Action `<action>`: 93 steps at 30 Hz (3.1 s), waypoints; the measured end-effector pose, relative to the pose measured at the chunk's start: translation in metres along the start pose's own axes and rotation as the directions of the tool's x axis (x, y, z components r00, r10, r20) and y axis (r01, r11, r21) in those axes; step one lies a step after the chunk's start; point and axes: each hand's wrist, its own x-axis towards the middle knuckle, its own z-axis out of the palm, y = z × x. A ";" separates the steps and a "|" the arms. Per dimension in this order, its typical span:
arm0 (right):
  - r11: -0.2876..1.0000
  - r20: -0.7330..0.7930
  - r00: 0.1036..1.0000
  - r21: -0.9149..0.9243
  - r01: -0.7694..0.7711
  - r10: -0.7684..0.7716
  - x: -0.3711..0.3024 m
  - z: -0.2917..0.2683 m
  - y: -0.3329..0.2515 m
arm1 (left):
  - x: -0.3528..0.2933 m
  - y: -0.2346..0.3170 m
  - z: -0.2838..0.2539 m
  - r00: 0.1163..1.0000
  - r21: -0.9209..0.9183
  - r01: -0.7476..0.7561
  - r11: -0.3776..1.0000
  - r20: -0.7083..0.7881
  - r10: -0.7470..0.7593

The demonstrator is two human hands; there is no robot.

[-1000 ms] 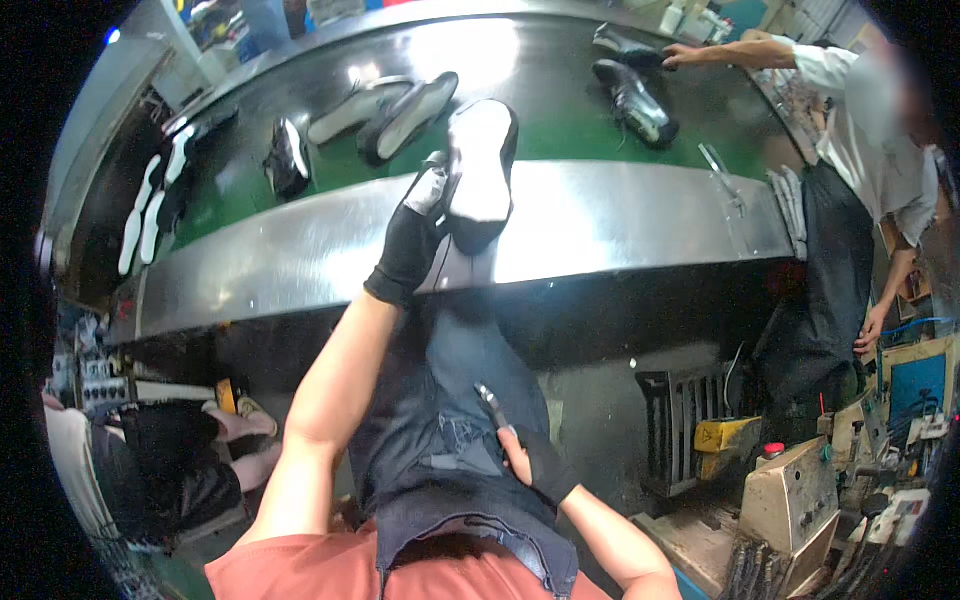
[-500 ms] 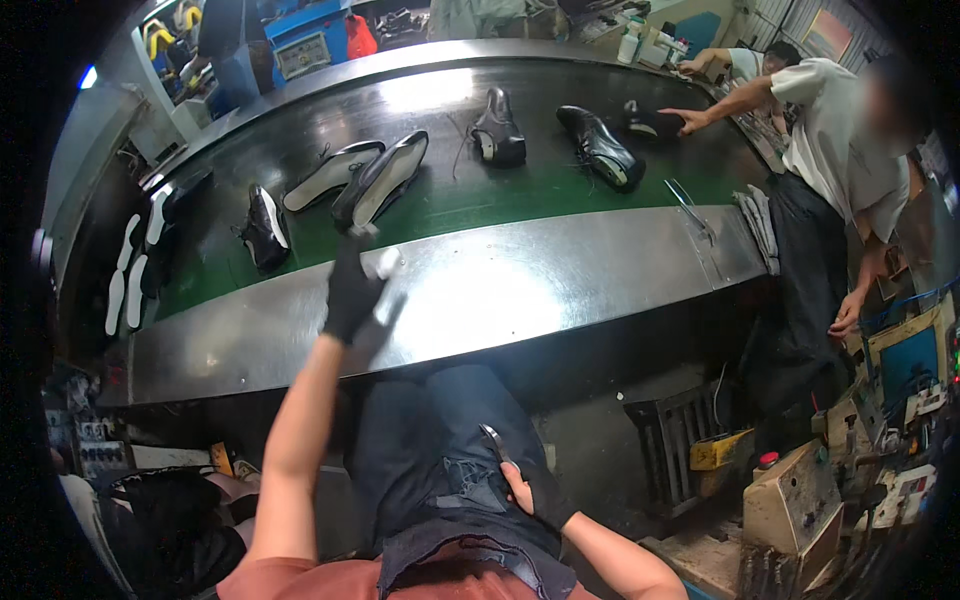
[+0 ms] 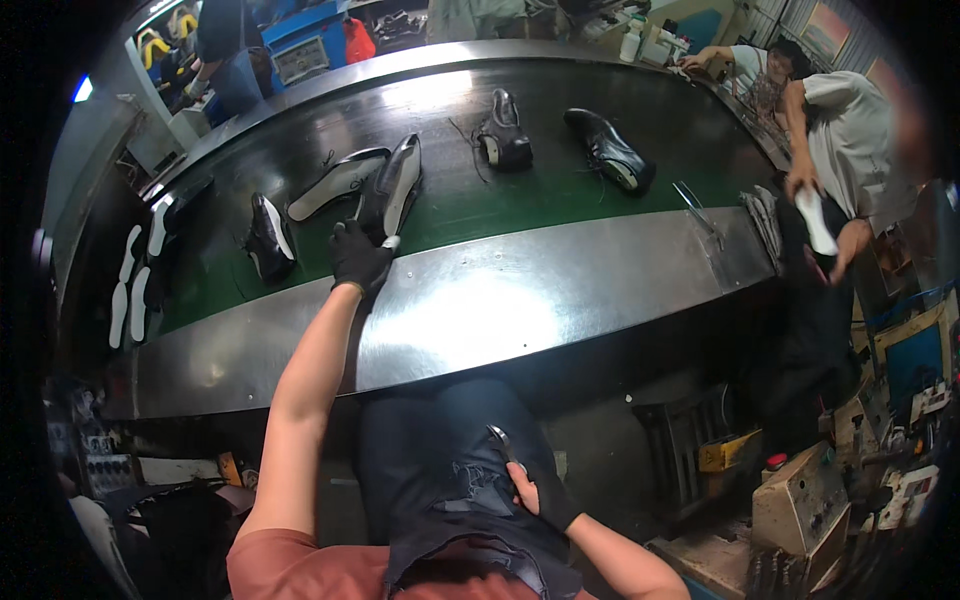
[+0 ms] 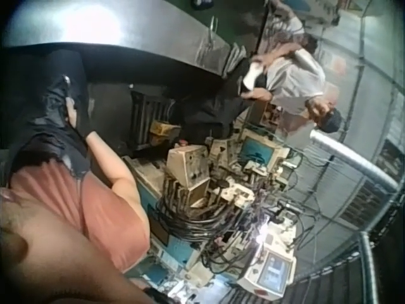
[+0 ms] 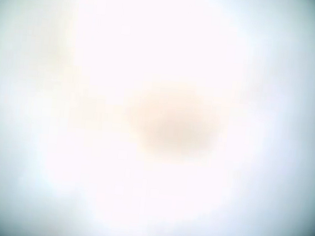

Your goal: The worker is using specialized pliers to pull and trim excess material from the soles of shoes on an assembly line.

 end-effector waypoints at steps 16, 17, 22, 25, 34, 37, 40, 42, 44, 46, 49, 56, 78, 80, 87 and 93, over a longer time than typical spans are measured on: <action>0.999 -0.024 0.999 0.031 -0.045 0.045 -0.012 0.001 -0.030 | -0.095 -0.072 -0.060 0.970 -0.825 -0.084 0.558 0.062 0.237; 0.996 -0.063 0.998 0.087 -0.006 0.011 -0.011 0.006 -0.025 | -0.117 -0.098 -0.063 0.973 -0.813 -0.075 0.578 0.068 0.222; 0.998 0.056 0.996 -0.025 -0.063 0.065 -0.003 -0.007 -0.013 | -0.213 -0.171 -0.089 0.962 -0.830 0.259 -0.494 0.264 0.061; 0.998 0.088 0.994 -0.012 -0.065 0.066 -0.009 -0.003 -0.025 | -0.255 -0.132 -0.097 0.975 -0.992 0.081 0.092 0.098 0.198; 0.986 0.195 0.967 -0.011 0.169 -0.164 -0.065 0.024 -0.057 | -0.274 -0.062 -0.071 0.892 -0.973 0.163 0.162 0.215 0.398; 0.946 0.282 0.909 -0.013 0.324 -0.308 -0.065 0.042 -0.082 | -0.271 -0.058 -0.065 0.836 -0.926 0.375 0.050 0.361 0.413; 0.945 0.276 0.916 0.231 0.230 -0.291 -0.044 0.062 -0.068 | -0.282 -0.039 -0.077 0.873 -0.902 0.392 -0.180 0.304 0.381; 0.834 0.344 0.867 0.536 0.133 -0.360 -0.038 0.066 -0.073 | -0.286 -0.031 -0.084 0.883 -0.903 0.376 -0.210 0.280 0.376; 0.776 0.426 0.813 0.629 0.048 -0.396 -0.041 0.060 -0.087 | -0.288 -0.030 -0.087 0.890 -0.905 0.380 -0.193 0.302 0.341; 0.708 0.527 0.814 0.670 -0.223 -0.243 -0.055 0.051 -0.106 | -0.289 -0.033 -0.082 0.860 -0.887 0.420 -0.191 0.322 0.397; 0.766 0.538 0.822 0.603 -0.223 -0.184 -0.066 0.029 -0.110 | -0.291 -0.032 -0.082 0.891 -0.952 0.248 -0.181 0.150 0.428; 0.858 0.515 0.853 0.472 -0.203 -0.082 -0.071 0.024 -0.132 | -0.300 -0.032 -0.087 0.913 -0.988 0.154 -0.017 0.136 0.384; 0.519 0.459 0.638 -0.372 0.770 -0.618 -0.072 0.065 -0.017 | -0.352 -0.051 -0.140 0.896 -0.985 0.165 0.039 0.167 0.412; 0.305 0.555 0.528 -0.448 0.841 -0.642 -0.094 0.048 -0.018 | -0.372 -0.043 -0.156 0.927 -0.979 0.194 0.059 0.202 0.315; 0.195 0.591 0.464 -0.462 0.865 -0.660 -0.104 0.037 -0.007 | -0.383 -0.048 -0.155 0.782 -0.827 0.544 -0.140 0.439 0.443; 0.183 0.594 0.460 -0.467 0.865 -0.660 -0.112 0.039 -0.002 | -0.385 -0.043 -0.156 0.803 -0.865 0.502 -0.002 0.465 0.374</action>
